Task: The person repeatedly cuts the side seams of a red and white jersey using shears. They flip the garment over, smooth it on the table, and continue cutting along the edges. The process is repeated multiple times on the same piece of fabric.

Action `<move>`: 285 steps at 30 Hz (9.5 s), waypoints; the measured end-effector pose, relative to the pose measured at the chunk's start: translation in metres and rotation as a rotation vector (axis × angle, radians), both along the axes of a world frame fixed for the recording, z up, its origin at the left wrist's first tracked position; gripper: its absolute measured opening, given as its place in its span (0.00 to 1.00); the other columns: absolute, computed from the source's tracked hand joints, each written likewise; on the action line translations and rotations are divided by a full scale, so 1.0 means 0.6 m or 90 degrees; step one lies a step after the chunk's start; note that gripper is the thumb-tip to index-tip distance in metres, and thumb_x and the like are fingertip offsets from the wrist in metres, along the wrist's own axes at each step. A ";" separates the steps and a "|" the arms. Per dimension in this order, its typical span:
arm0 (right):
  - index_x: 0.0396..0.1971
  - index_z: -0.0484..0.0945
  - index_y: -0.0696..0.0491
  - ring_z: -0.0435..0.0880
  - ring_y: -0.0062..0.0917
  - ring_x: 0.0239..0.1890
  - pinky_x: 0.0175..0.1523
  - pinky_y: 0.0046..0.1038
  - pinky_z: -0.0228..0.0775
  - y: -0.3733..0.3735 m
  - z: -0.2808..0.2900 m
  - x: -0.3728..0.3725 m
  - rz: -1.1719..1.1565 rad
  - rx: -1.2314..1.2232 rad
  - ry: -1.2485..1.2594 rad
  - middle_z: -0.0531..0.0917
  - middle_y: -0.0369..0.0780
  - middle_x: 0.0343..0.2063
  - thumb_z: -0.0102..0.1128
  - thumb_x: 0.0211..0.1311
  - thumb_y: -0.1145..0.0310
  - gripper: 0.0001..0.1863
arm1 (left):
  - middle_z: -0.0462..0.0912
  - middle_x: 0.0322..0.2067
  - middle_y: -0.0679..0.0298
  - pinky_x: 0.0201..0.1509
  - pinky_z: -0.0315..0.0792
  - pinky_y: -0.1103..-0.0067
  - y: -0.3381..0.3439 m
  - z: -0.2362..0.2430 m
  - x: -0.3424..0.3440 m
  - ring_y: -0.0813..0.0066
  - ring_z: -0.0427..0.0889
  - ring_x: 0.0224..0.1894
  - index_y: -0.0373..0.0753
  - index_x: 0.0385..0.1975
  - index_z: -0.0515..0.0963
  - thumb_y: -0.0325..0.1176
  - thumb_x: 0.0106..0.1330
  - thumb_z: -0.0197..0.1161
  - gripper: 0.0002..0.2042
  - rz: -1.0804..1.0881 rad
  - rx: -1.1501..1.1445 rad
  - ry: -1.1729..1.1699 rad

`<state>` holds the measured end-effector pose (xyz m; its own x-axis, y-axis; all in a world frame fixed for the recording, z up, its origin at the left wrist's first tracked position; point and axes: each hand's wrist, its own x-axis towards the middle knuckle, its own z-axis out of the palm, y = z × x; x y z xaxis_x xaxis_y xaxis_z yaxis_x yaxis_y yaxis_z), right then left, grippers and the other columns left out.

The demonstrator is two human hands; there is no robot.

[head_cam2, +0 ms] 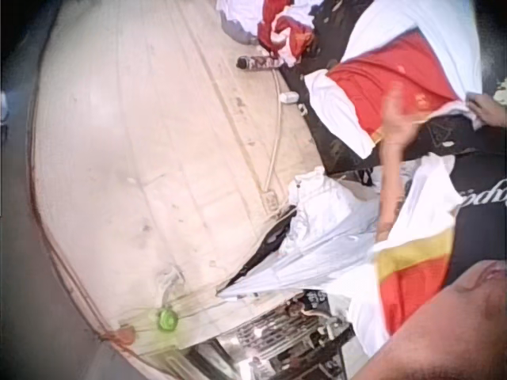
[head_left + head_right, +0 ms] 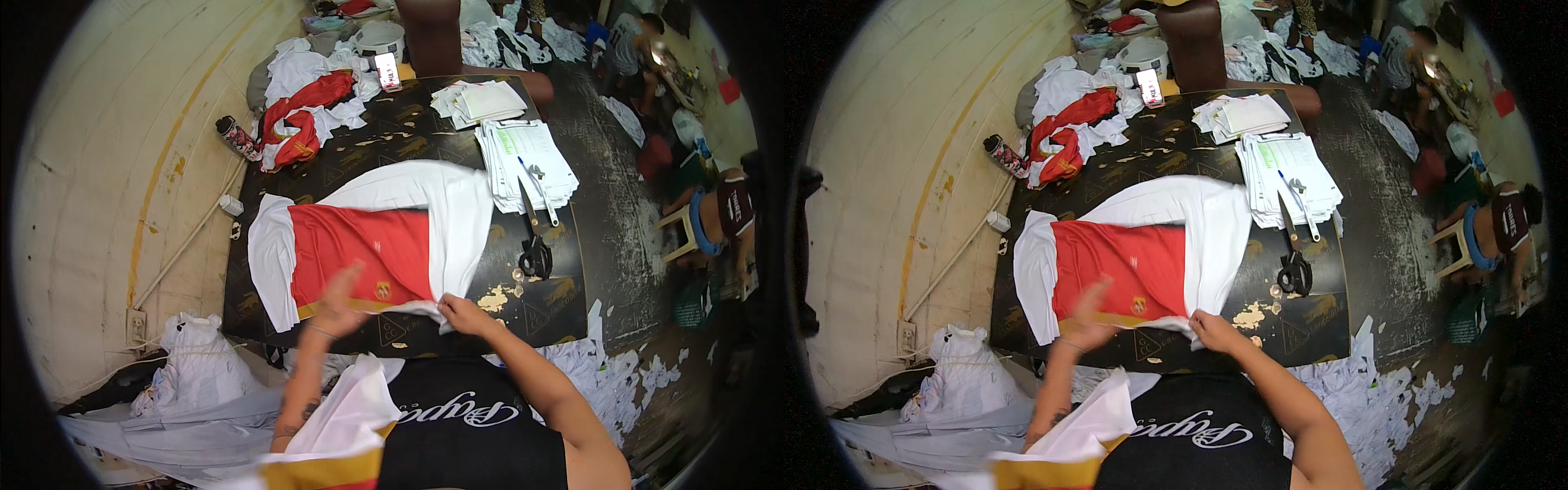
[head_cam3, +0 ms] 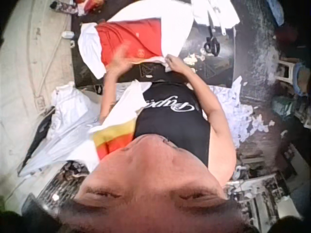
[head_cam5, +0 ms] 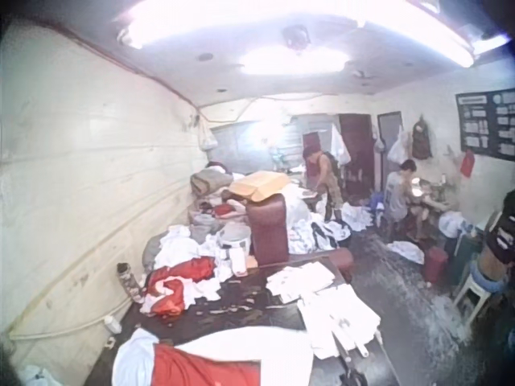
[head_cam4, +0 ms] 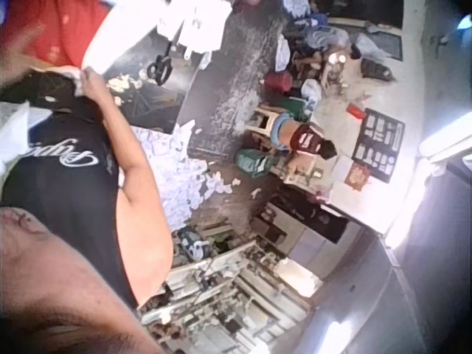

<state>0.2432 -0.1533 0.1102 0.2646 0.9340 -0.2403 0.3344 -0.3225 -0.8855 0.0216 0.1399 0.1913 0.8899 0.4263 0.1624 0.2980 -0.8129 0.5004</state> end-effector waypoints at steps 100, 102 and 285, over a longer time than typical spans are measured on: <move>0.41 0.76 0.58 0.86 0.44 0.42 0.49 0.37 0.76 -0.076 0.358 0.214 -0.110 0.008 -0.392 0.85 0.52 0.36 0.69 0.56 0.74 0.14 | 0.79 0.67 0.56 0.65 0.75 0.69 0.241 0.367 -0.173 0.61 0.83 0.60 0.42 0.69 0.73 0.26 0.64 0.68 0.30 0.031 0.142 -0.049; 0.39 0.81 0.55 0.86 0.53 0.34 0.41 0.47 0.77 -0.027 0.360 0.276 -0.251 0.142 -0.550 0.86 0.51 0.29 0.74 0.55 0.69 0.14 | 0.84 0.60 0.55 0.62 0.77 0.69 0.334 0.353 -0.119 0.58 0.86 0.55 0.40 0.59 0.82 0.25 0.63 0.68 0.21 0.254 0.124 -0.069; 0.52 0.82 0.60 0.86 0.22 0.34 0.42 0.26 0.76 -0.041 -0.077 -0.417 -0.815 -0.218 0.381 0.88 0.38 0.34 0.81 0.54 0.42 0.38 | 0.80 0.56 0.59 0.66 0.65 0.60 -0.087 -0.278 0.137 0.57 0.76 0.57 0.46 0.56 0.84 0.35 0.59 0.71 0.22 -0.667 -0.037 -0.052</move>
